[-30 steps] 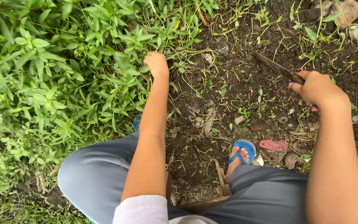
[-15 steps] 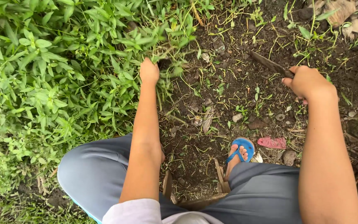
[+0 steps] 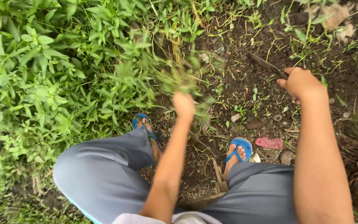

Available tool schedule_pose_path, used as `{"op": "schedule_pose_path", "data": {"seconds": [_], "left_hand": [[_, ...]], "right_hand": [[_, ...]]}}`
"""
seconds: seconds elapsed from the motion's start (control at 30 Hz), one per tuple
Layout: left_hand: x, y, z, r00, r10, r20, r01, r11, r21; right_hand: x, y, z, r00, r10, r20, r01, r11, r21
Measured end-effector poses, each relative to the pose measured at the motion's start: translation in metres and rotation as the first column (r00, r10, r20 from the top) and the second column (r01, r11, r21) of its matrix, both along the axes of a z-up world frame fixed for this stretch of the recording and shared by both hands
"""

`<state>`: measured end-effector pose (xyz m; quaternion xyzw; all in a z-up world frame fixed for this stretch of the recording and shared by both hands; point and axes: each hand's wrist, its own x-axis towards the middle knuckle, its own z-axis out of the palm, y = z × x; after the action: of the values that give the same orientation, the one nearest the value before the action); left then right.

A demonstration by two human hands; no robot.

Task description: The person is weeding the soil around a banana tree using a small hand trowel.

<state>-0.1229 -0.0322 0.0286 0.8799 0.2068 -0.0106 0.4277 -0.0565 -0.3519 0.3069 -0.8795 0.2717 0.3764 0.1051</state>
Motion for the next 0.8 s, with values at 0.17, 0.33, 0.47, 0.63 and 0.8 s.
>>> {"op": "schedule_pose_path", "data": {"seconds": [0.17,0.33,0.47,0.63,0.8], "left_hand": [[-0.013,-0.094,0.017,0.93,-0.351,-0.11,0.366,0.913,0.182],[0.04,-0.05,0.146,0.954,-0.255,-0.161,0.226,0.958,-0.176],[0.097,0.054,0.147,0.991,-0.026,-0.128,0.046,0.988,0.151],[0.16,0.183,0.046,0.946,0.237,-0.222,-0.189,0.958,0.217],[0.171,0.211,0.032,0.807,0.252,-0.534,-0.079,0.943,0.324]], "right_hand": [[-0.008,-0.001,0.006,1.0,-0.012,0.021,0.012,1.0,0.024],[-0.007,-0.003,0.007,0.999,-0.018,0.038,0.017,0.999,0.036],[-0.007,-0.002,0.005,1.0,0.0,0.013,0.0,1.0,0.024],[-0.007,-0.002,0.004,0.999,0.01,0.037,-0.012,0.999,0.032],[0.001,0.004,0.011,0.999,-0.029,-0.037,0.027,0.998,-0.054]]}}
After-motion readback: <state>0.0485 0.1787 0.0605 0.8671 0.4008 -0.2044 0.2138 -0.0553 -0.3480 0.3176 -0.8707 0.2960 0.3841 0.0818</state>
